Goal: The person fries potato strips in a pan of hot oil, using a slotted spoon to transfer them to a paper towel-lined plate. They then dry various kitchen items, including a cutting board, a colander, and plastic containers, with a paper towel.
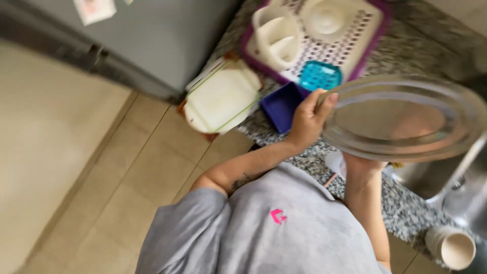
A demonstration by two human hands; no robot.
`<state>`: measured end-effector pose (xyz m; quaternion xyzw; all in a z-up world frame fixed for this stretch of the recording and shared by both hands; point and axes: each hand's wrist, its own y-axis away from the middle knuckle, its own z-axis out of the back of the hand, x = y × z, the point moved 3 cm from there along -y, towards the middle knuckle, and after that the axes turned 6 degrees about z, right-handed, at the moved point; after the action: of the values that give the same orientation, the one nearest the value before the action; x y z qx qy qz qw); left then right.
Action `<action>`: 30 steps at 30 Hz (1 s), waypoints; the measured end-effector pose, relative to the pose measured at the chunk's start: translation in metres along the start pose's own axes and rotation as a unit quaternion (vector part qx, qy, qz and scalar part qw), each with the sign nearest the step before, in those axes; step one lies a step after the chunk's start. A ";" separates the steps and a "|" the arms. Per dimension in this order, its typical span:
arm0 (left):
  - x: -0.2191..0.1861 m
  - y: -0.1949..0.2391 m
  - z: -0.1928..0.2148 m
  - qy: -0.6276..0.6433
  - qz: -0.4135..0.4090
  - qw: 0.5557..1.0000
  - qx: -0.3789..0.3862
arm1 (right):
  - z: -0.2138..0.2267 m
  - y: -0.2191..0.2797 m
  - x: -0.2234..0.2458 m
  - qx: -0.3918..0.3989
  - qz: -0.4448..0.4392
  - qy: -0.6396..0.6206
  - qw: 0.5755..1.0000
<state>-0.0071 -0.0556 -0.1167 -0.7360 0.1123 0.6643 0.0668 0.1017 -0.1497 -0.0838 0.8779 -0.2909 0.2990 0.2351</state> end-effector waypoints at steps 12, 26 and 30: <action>0.002 -0.011 0.254 -0.187 0.120 0.931 -0.291 | -0.021 0.022 -0.012 0.017 -0.079 0.071 0.994; 0.087 -0.035 0.295 -0.606 -0.020 0.723 -0.331 | -0.011 0.026 0.015 -0.096 -0.029 0.053 0.993; 0.049 -0.040 0.265 -0.551 -0.080 0.763 -0.327 | -0.003 0.029 0.027 -0.151 -0.006 0.035 0.988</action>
<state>-0.2476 0.0446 -0.1958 -0.2264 -0.2273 0.9442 -0.0742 0.0996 -0.1791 -0.0566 0.8231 -0.3191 0.2806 0.3767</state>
